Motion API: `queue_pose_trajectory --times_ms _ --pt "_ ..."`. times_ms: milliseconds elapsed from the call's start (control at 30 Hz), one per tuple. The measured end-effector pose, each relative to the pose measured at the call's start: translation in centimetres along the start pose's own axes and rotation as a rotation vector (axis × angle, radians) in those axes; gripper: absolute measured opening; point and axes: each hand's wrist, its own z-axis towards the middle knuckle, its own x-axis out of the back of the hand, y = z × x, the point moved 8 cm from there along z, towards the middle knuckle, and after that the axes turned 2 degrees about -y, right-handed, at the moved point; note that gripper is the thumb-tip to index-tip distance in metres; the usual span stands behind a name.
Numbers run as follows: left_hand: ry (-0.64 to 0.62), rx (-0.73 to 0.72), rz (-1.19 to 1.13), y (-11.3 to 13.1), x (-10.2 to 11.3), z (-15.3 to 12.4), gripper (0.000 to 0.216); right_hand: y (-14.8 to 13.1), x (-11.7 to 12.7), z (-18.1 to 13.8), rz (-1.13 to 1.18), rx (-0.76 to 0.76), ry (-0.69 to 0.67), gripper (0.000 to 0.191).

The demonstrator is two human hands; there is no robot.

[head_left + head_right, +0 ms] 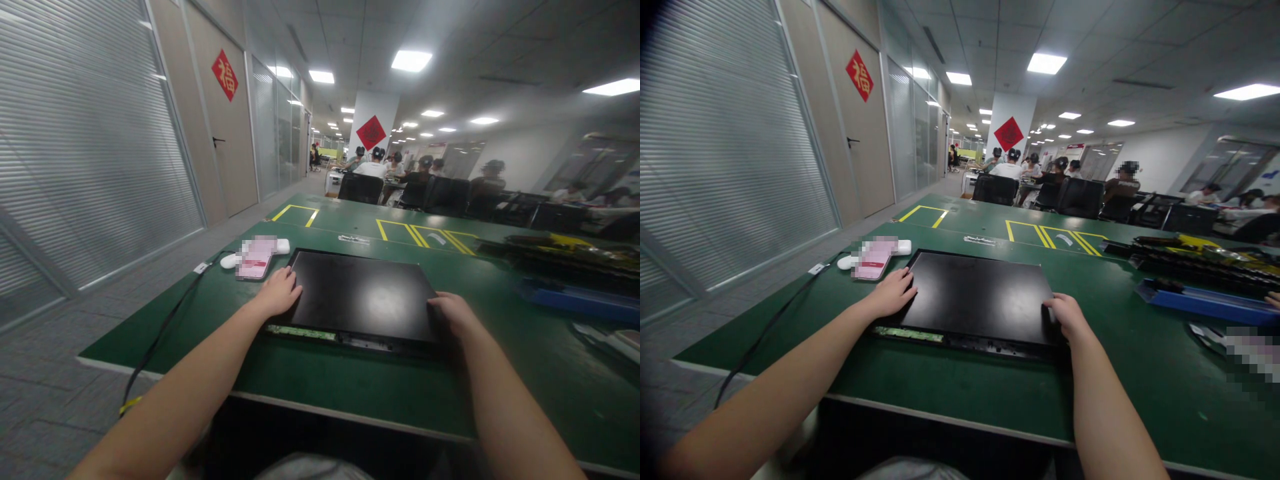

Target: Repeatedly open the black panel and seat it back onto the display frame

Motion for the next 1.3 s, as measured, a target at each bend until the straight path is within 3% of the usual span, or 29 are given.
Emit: queue_pose_trajectory --times_ms 200,433,633,933,1300 --pt "0.017 0.012 -0.004 -0.2 0.0 0.0 0.054 -0.5 -0.3 -0.9 -0.037 -0.091 -0.046 0.033" --pt "0.006 0.016 -0.003 -0.2 0.1 0.0 0.055 0.0 0.5 -0.8 0.014 -0.157 0.019 0.030" --pt "0.014 0.015 -0.008 -0.3 0.0 0.1 0.055 -0.6 0.7 -0.7 0.145 -0.088 0.006 0.040" --pt "0.006 0.026 -0.001 -0.4 0.0 0.1 0.056 -2.8 1.0 -1.9 -0.136 0.076 0.054 0.034" --pt "0.010 0.038 -0.012 -0.5 0.0 0.1 0.055 -1.7 1.3 -0.6 -0.272 0.073 0.070 0.036"
